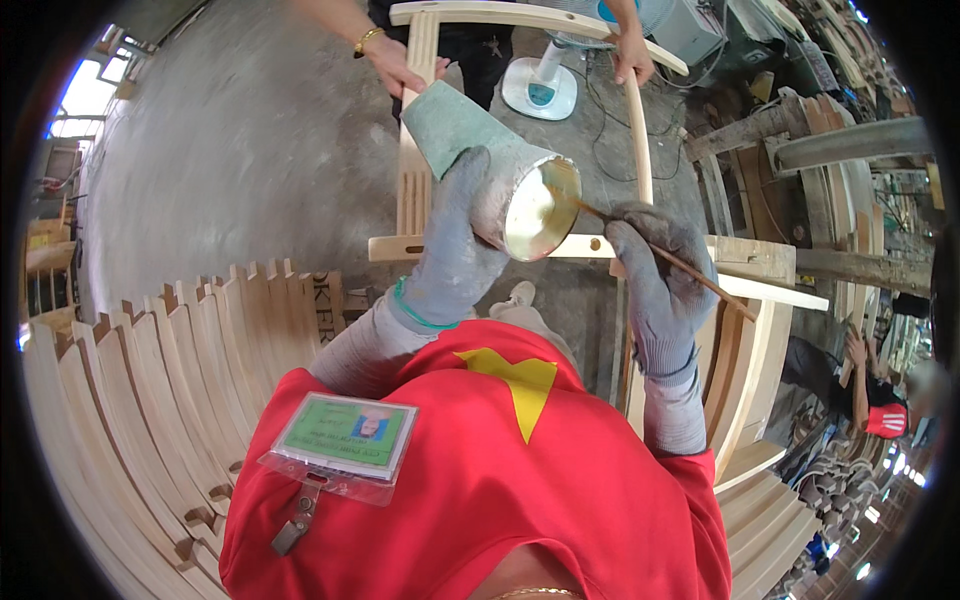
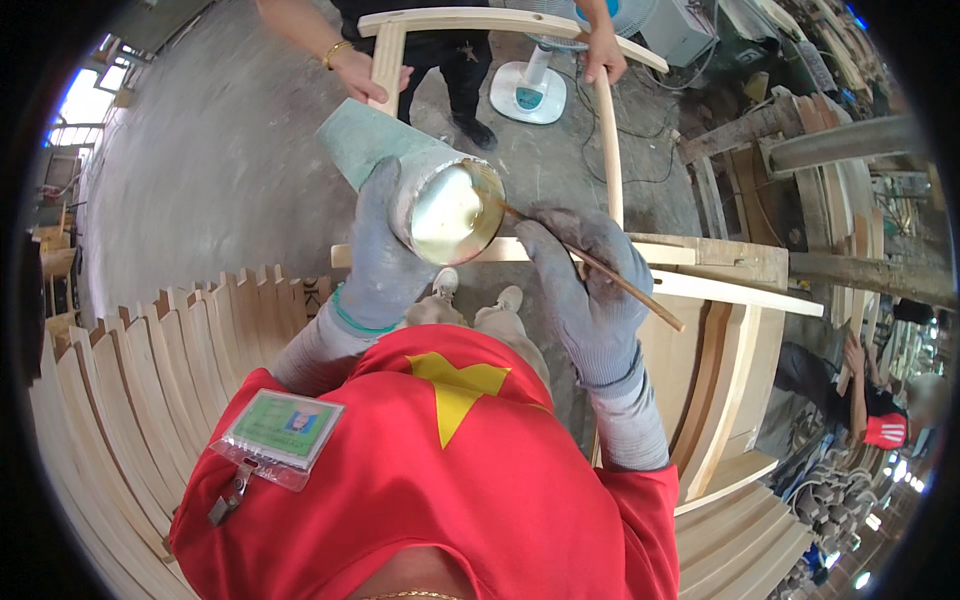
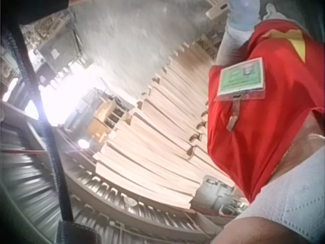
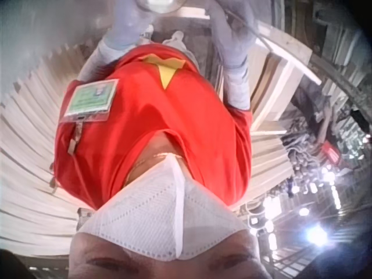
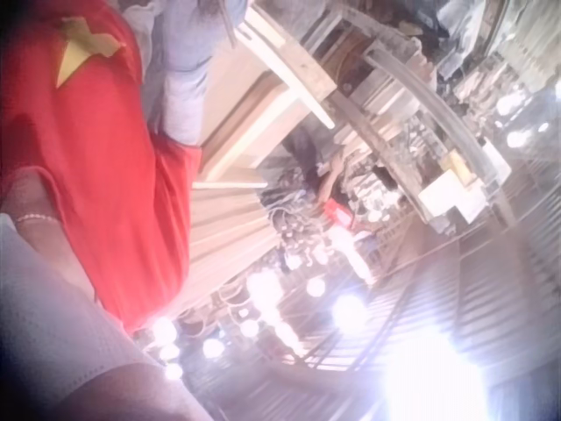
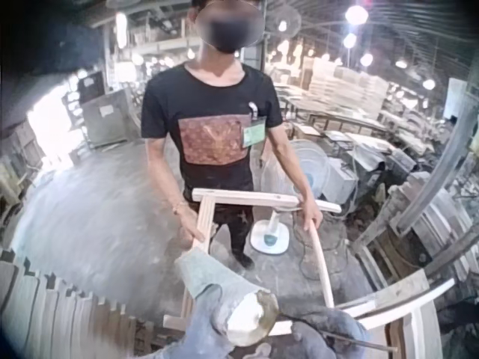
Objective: The person applies a light-colored finish to wooden chair parts using a brush and a small container. They dip the brush repeatedly and coat the edges and surfaces of the pieces, then place them on a workbench.
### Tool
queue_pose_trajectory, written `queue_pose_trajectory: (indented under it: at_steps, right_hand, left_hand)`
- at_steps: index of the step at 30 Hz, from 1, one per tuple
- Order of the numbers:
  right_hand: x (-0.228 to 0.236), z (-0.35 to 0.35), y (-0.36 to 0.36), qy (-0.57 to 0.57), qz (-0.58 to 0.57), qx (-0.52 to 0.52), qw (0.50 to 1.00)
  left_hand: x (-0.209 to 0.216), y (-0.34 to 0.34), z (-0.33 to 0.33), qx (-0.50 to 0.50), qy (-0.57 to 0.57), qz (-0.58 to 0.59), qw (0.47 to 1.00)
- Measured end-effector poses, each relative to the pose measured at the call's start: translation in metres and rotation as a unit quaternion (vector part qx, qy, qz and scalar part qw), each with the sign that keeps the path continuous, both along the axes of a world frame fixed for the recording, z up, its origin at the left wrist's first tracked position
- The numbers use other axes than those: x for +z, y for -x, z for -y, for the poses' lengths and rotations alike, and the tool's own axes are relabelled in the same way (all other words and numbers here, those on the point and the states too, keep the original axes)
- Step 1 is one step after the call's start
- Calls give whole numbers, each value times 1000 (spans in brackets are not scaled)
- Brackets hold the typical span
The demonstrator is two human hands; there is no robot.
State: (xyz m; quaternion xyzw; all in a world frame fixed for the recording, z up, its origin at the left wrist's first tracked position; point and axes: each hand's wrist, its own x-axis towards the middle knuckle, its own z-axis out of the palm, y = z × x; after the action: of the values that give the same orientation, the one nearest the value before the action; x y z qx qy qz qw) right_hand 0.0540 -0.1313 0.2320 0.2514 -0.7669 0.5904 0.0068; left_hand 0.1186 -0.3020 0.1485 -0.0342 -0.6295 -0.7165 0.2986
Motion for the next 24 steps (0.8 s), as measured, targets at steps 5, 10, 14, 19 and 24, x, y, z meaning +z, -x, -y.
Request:
queue_pose_trajectory:
  at_steps: [5,10,14,19,24]
  right_hand:
    - [-10,-6,-31,22,39,-12,999]
    - [8,-17,-34,-43,-213,152,964]
    - [-1,-17,-35,179,43,44,982]
    - [-16,-4,-34,261,165,-49,950]
    - [-22,-2,-37,263,178,-72,945]
  left_hand:
    - [-8,12,-16,8,-445,2,896]
    - [-32,26,-1,104,-182,40,977]
    - [0,27,-1,29,-214,28,976]
    - [12,25,-5,-71,-290,-87,950]
    - [23,29,12,-128,-493,52,859]
